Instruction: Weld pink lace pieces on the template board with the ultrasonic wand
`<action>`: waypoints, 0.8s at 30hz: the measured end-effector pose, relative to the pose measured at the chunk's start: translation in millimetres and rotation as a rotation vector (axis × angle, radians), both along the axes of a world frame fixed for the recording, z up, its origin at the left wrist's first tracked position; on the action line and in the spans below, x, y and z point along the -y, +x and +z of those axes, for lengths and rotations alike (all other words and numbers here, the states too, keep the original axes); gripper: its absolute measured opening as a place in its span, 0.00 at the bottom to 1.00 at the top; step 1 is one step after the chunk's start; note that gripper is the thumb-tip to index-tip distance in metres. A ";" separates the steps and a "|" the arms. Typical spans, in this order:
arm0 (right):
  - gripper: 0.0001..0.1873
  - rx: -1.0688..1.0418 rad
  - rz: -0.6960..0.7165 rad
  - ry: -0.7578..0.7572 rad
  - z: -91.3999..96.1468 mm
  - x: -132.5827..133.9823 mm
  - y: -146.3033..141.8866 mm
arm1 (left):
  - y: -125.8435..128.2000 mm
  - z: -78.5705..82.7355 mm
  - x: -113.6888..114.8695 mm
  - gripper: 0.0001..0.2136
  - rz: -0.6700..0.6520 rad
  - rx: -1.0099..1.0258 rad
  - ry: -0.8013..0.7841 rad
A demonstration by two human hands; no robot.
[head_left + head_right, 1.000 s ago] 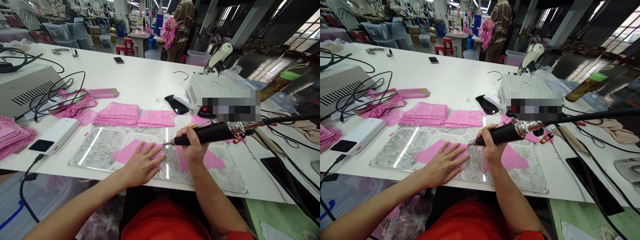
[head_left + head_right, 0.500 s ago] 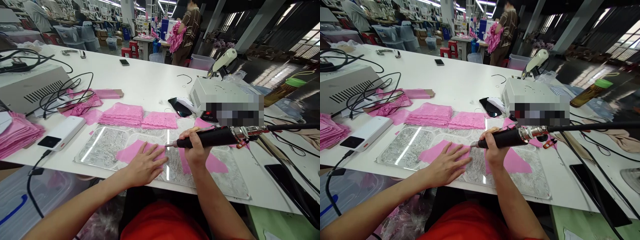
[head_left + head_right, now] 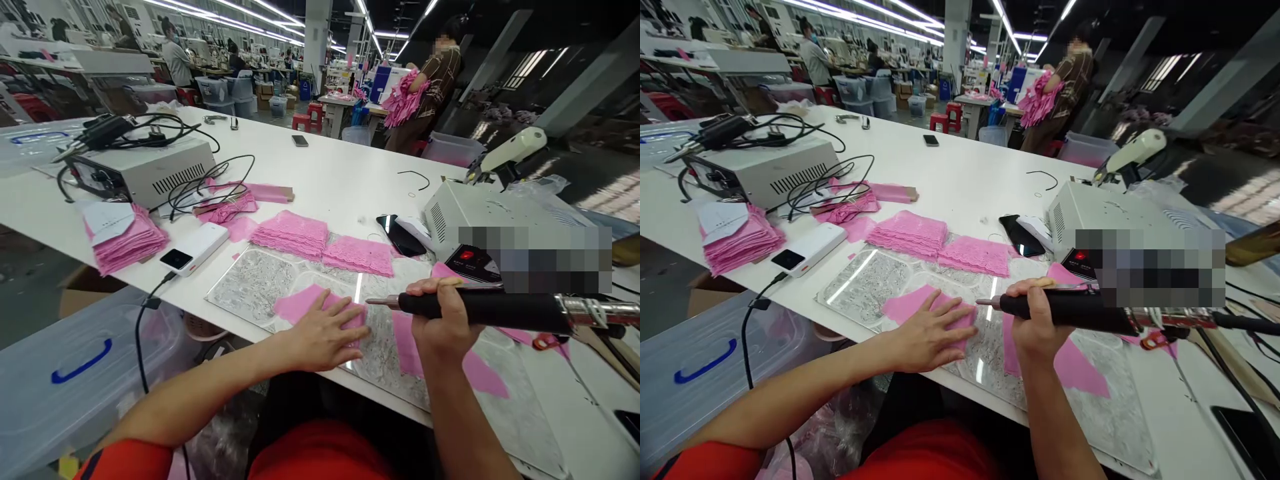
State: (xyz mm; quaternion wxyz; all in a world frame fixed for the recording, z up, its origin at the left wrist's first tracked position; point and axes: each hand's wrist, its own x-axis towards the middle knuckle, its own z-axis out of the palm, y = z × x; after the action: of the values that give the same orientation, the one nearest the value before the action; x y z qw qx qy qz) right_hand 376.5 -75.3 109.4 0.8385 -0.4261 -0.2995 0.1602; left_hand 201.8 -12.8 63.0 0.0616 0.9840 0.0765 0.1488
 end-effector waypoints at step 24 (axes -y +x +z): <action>0.11 -0.090 0.183 0.009 -5.9 -67.3 -60.9 | -114.1 -23.4 -39.6 0.14 0.218 0.371 0.008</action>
State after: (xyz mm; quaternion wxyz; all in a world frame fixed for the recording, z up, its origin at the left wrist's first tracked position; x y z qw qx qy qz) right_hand 315.6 -7.9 103.5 0.8349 -0.3855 -0.2998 0.2538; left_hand 87.6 26.9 39.6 0.0541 0.9259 0.1692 0.3335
